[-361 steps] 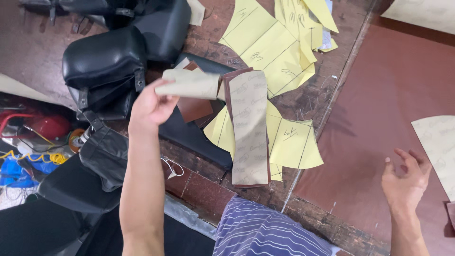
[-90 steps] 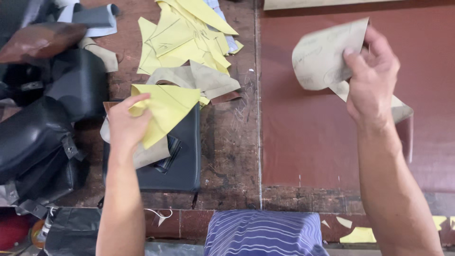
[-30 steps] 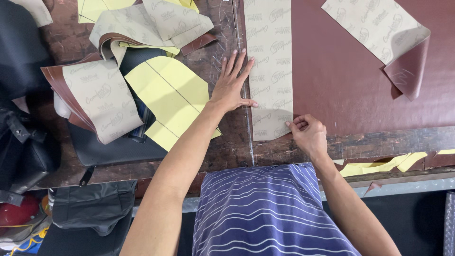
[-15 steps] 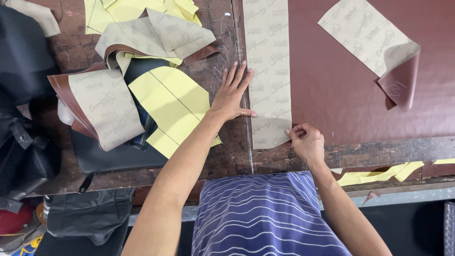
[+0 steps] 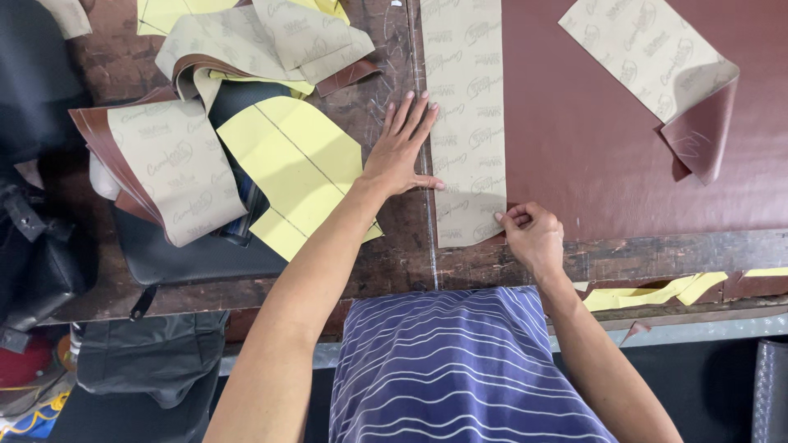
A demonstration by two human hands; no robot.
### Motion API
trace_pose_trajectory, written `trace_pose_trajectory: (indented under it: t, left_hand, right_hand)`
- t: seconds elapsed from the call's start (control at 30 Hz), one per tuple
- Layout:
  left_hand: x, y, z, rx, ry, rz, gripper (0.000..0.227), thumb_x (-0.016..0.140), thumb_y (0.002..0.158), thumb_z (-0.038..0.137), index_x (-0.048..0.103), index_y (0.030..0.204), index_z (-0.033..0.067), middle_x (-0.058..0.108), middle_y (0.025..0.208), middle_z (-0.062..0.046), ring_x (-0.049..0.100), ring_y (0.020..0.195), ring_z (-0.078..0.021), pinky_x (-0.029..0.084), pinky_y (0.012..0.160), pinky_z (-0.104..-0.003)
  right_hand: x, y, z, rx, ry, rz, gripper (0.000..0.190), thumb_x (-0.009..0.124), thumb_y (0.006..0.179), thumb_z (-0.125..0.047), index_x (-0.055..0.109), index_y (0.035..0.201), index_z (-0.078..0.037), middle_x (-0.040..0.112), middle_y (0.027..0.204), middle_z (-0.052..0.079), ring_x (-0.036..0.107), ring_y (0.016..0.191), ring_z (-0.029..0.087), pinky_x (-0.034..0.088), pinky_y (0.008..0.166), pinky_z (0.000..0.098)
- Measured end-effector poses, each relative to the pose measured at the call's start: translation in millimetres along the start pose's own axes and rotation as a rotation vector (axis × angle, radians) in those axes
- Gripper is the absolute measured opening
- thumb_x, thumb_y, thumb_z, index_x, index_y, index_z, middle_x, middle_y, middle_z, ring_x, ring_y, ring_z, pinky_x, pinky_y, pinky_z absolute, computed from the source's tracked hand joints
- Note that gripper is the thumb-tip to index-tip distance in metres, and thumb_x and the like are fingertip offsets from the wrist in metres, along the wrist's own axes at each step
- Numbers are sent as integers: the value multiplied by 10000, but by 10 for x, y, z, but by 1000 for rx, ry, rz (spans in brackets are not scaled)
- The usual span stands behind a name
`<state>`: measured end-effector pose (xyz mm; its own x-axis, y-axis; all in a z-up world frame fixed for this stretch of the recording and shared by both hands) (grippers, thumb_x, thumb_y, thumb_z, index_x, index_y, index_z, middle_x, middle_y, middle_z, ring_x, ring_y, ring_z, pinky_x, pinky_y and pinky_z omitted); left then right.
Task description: The person sorts through a pile of leather pieces and paper templates on a workbench. They select a template, place it on a sheet of brown leather, and use scissors to cut the leather along the template's edge. After cutting, the person uses a white marker to write on the leather piece.
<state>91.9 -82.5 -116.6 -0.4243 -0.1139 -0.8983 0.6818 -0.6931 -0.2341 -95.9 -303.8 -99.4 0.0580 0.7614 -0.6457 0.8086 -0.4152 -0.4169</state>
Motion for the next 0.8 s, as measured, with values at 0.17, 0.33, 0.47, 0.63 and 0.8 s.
trace_pose_trajectory:
  t: [0.17,0.33,0.47,0.63,0.8]
  left_hand:
    - [-20,2,-1,16,-14,38,1512,834,516,781,75,1633,102,22,1712,-117,-23,1579,-327,31,1313,-529]
    - [3,13,-20,9,-28,24,1526,844,499,761,82,1629,75,33,1714,-108,-20,1581,-317,30,1318,-522]
    - [-5,16,-30,12,-33,16,1528,847,505,757,81,1626,55,36,1710,-107,-21,1578,-309,27,1315,-519]
    - [-6,22,-25,-11,-40,7,1533,854,509,739,53,1626,60,25,1711,-111,-23,1581,-306,29,1320,-521]
    - [110,-133,226,165,120,242,1367,817,713,732,41,1649,106,-24,1698,-185,-36,1560,-332,45,1272,-565]
  right_hand:
    - [-7,-4,-12,-9,10,19,239,832,873,-224,746,903,-4,735,754,80,691,642,150,574,620,310]
    - [-11,-5,-19,-23,3,12,239,832,879,-228,748,901,-6,733,753,76,685,634,147,573,607,306]
    - [-12,-17,-37,-18,12,14,239,833,880,-226,748,901,-4,732,751,79,681,628,147,570,597,308]
    - [-7,-9,-28,0,3,16,230,828,883,-224,749,905,-9,731,753,79,684,627,144,574,596,308]
    - [-8,-4,-35,-33,-28,5,239,828,890,-237,750,899,-12,734,763,74,683,637,146,575,604,309]
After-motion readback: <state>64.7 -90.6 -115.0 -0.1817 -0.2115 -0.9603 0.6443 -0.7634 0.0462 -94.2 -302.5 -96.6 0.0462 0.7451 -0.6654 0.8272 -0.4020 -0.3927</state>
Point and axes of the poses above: each hand's wrist, its own y-axis towards the middle knuckle, its own x-axis out of the palm, z = x × y, the point moved 4 cm from there along y, towards the middle knuckle
